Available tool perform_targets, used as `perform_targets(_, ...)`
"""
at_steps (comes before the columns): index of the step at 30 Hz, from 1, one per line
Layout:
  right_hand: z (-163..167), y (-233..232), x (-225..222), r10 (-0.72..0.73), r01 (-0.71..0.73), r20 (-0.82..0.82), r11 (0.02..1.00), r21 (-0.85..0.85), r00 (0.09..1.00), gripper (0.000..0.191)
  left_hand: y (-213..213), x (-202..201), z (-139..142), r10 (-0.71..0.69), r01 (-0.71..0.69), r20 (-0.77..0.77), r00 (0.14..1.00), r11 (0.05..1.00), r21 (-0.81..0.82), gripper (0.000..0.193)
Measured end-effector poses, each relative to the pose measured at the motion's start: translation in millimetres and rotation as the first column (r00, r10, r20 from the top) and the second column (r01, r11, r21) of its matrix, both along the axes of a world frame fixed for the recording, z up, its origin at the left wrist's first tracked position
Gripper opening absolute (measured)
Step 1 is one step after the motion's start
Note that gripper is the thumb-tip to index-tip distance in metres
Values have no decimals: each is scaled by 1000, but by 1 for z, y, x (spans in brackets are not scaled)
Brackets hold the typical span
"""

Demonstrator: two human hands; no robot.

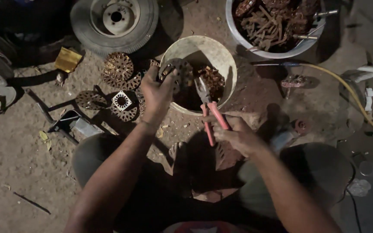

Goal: The person sits on the ground holding a motor stator in one hand and uses pliers to pull copper windings out of the stator slots, dropping the extracted copper into a bucket between their legs. They work through several stators one at a time, setting finished cores aside and picking up new ones from a pile.

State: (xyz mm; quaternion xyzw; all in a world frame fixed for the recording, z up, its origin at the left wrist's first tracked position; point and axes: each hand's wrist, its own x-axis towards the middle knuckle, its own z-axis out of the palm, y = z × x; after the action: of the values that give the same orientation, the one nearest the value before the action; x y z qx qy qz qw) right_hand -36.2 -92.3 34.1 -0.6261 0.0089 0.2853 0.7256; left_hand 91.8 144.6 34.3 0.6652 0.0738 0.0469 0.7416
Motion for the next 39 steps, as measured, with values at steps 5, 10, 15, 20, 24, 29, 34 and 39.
perform_targets(5,4,-10,7,48,-7,-136,958,286,990,73,3,1,7,-73,72,29,997,997,25,24)
perform_targets(10,5,-13,10,65,66,-249,873,483,966,65,-5,-10,15,-171,170,-13,985,985,-33,28)
perform_targets(15,22,-22,8,103,81,-276,810,581,956,50,-3,-4,11,-262,262,115,958,965,20,22)
perform_targets(20,21,-29,4,109,101,-264,734,672,958,39,11,3,11,-466,329,304,831,852,408,28)
perform_targets(24,9,-17,-8,119,218,-364,618,755,924,30,10,2,17,-473,320,301,828,840,438,29)
perform_targets(29,6,12,-20,114,275,-425,608,745,898,23,10,3,23,-512,402,233,827,828,390,37)
perform_targets(34,9,26,-25,-36,295,-422,769,567,906,19,8,3,17,-531,485,-4,847,771,413,47)
perform_targets(39,-7,34,-14,-231,254,-170,959,124,958,24,-10,-11,5,-444,445,-49,894,876,188,37)
